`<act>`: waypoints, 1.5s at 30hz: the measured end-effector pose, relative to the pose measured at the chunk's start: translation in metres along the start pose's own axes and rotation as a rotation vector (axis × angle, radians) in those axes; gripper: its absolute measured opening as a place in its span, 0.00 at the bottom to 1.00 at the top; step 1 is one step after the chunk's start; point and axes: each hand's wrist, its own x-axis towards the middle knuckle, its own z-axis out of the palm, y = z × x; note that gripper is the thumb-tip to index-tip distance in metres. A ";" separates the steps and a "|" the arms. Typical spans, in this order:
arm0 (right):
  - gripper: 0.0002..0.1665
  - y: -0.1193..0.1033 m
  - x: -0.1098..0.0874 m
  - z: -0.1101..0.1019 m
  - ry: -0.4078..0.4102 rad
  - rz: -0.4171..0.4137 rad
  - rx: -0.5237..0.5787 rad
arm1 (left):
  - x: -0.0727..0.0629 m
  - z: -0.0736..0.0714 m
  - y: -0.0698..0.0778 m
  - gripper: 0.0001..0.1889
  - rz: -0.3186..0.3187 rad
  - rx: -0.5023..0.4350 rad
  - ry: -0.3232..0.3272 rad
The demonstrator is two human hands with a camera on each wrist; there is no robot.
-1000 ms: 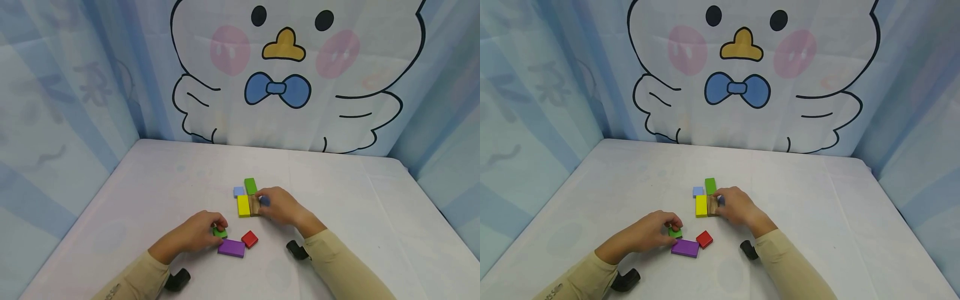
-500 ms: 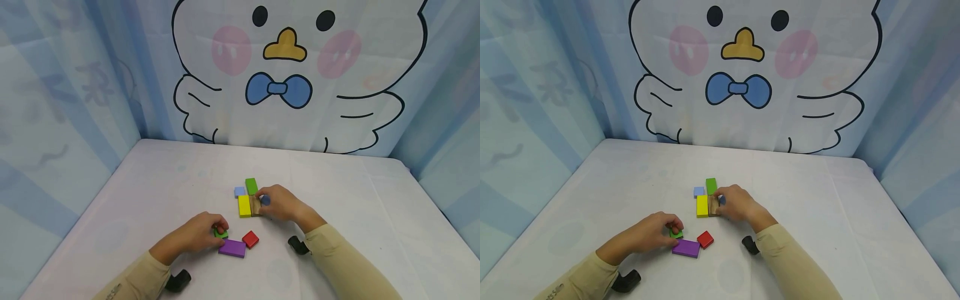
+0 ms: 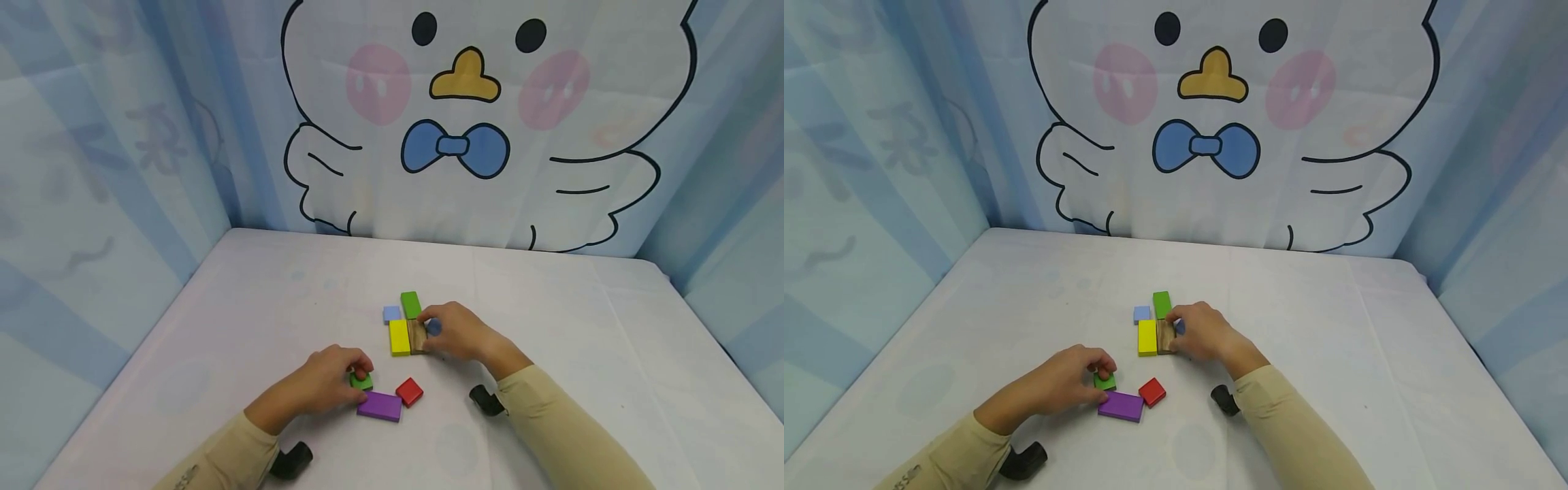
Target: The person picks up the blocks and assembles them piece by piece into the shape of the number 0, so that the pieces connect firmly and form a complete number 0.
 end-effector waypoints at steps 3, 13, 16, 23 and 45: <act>0.27 0.000 0.001 0.000 -0.006 0.006 0.000 | 0.000 0.000 0.001 0.18 -0.009 0.009 0.009; 0.29 0.002 0.002 -0.002 -0.034 0.011 -0.025 | 0.000 0.000 0.002 0.19 -0.024 0.028 0.009; 0.29 0.002 0.002 -0.002 -0.035 0.009 -0.035 | 0.001 0.000 0.002 0.19 -0.031 0.034 0.009; 0.29 0.001 0.000 -0.003 -0.030 -0.005 -0.071 | 0.000 0.000 0.003 0.18 -0.036 0.032 0.017; 0.28 -0.003 -0.008 0.005 0.013 -0.094 -0.062 | 0.001 0.000 0.003 0.18 -0.048 0.039 0.010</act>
